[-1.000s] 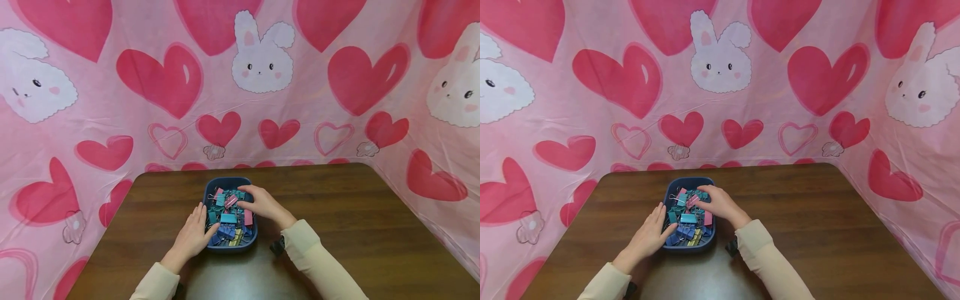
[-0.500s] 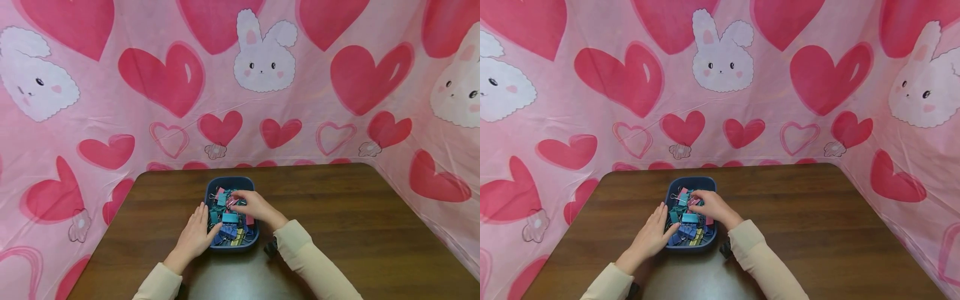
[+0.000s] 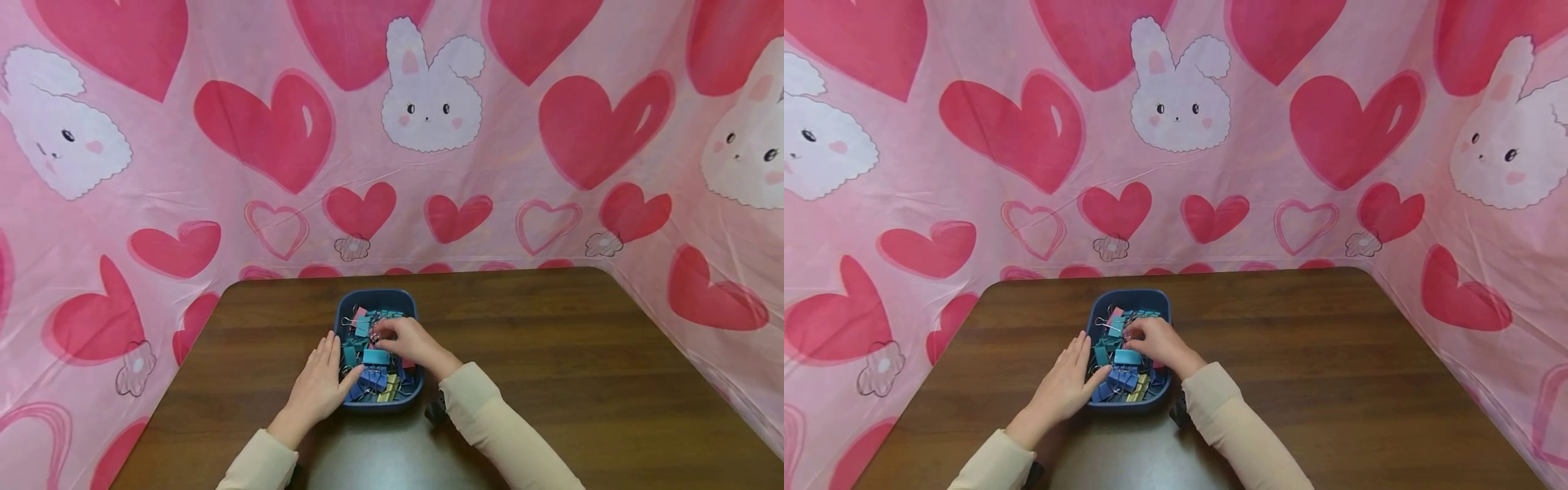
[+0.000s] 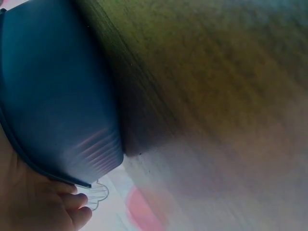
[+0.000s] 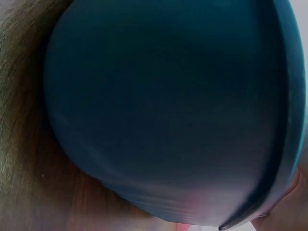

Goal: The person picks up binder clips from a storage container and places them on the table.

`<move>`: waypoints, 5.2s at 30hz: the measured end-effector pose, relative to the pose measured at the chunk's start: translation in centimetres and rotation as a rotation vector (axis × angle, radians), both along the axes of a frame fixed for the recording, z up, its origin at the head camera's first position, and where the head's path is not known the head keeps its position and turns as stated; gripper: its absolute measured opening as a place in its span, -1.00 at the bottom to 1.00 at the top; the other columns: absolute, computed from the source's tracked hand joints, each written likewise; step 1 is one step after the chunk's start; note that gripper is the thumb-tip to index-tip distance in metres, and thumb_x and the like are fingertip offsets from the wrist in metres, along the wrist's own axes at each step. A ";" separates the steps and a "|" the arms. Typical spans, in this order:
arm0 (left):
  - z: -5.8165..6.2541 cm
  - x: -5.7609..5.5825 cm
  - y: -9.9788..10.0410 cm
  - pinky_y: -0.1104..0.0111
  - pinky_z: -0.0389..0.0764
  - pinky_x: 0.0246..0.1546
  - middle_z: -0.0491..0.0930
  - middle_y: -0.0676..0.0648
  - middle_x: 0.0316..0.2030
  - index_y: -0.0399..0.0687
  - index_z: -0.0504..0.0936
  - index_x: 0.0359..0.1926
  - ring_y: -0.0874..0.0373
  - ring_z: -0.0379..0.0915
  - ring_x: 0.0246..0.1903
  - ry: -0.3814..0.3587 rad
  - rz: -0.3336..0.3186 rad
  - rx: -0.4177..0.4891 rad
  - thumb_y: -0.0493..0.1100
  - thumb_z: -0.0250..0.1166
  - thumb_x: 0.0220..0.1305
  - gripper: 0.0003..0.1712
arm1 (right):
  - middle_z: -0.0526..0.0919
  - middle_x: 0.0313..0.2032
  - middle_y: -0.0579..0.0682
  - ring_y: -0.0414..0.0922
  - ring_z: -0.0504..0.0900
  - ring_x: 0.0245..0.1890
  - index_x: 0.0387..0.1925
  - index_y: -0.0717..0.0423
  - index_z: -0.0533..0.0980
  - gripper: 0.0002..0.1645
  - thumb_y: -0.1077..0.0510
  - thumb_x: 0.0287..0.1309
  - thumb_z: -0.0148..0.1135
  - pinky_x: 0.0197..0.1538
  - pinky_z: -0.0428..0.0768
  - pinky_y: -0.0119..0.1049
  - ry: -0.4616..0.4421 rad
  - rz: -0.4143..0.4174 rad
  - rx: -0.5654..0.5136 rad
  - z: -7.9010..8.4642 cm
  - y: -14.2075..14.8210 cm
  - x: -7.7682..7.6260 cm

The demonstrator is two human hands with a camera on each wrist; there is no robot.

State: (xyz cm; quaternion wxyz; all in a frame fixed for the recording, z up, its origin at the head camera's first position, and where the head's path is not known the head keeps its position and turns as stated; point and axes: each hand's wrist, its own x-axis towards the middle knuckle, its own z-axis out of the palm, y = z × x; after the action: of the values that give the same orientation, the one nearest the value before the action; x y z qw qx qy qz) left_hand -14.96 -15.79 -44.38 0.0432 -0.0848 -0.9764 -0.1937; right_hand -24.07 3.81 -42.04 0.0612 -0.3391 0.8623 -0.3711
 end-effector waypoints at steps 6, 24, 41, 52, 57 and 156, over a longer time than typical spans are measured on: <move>-0.1 0.0 -0.1 0.06 -0.05 0.27 -0.03 -0.30 0.36 -0.40 0.06 0.34 -0.18 -0.15 0.33 0.000 -0.001 -0.008 0.35 -0.06 0.24 -0.01 | 0.67 -0.31 -0.04 -0.21 0.57 -0.33 -0.27 0.19 0.66 -0.84 0.23 0.10 0.25 -0.23 0.56 -0.39 0.039 -0.039 0.012 -0.2 -0.2 -0.1; 0.0 -0.1 -0.1 0.06 -0.04 0.27 -0.02 -0.30 0.35 -0.39 0.05 0.34 -0.19 -0.14 0.33 -0.004 -0.010 -0.016 0.35 -0.05 0.23 -0.01 | 0.57 -0.57 -0.17 -0.28 0.43 -0.59 -0.51 0.10 0.62 -0.91 0.24 0.07 0.27 -0.48 0.47 -0.47 0.133 -0.089 0.032 0.4 -0.2 -0.1; 0.0 -0.2 0.0 0.04 -0.04 0.27 -0.02 -0.31 0.35 -0.40 0.06 0.34 -0.19 -0.15 0.33 -0.006 -0.007 -0.010 0.29 0.00 0.24 -0.04 | 0.58 -0.55 -0.13 -0.21 0.51 -0.52 -0.49 0.12 0.63 -0.90 0.19 0.07 0.28 -0.43 0.54 -0.39 -0.020 -0.237 -0.128 2.6 0.5 -0.2; -0.1 -0.1 0.0 0.03 -0.03 0.26 -0.02 -0.30 0.35 -0.38 0.05 0.35 -0.19 -0.16 0.33 -0.002 -0.001 -0.011 0.35 -0.04 0.22 0.00 | 0.64 -0.55 0.01 -0.02 0.65 -0.48 -0.46 0.26 0.59 -0.88 0.24 0.08 0.27 -0.34 0.62 -0.28 -0.141 -0.342 -0.322 3.6 2.5 -1.6; -0.1 -0.1 0.0 0.04 -0.04 0.27 -0.02 -0.29 0.36 -0.38 0.05 0.35 -0.19 -0.16 0.33 -0.002 0.004 -0.007 0.35 -0.04 0.22 0.00 | 0.65 -0.51 0.10 0.04 0.66 -0.44 -0.40 0.35 0.57 -0.85 0.26 0.11 0.24 -0.29 0.62 -0.22 -0.192 -0.366 -0.398 4.0 3.6 -2.3; -0.4 -0.1 0.1 0.03 -0.02 0.26 -0.04 -0.27 0.37 -0.34 0.04 0.36 -0.17 -0.15 0.33 -0.015 0.020 -0.003 0.31 0.03 0.21 -0.02 | 0.61 -0.57 0.07 -0.20 0.58 -0.65 -0.17 0.49 0.43 -0.64 0.17 0.23 0.13 -0.44 0.62 -0.26 -0.422 -0.707 -0.448 -1.3 14.3 -6.8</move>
State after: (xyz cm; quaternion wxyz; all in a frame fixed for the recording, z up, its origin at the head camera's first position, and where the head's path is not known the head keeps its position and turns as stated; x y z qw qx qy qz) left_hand -15.04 -15.72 -44.78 0.0375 -0.0737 -0.9778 -0.1925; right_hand -30.84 18.06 -43.31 0.0303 0.0537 0.7922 -0.6072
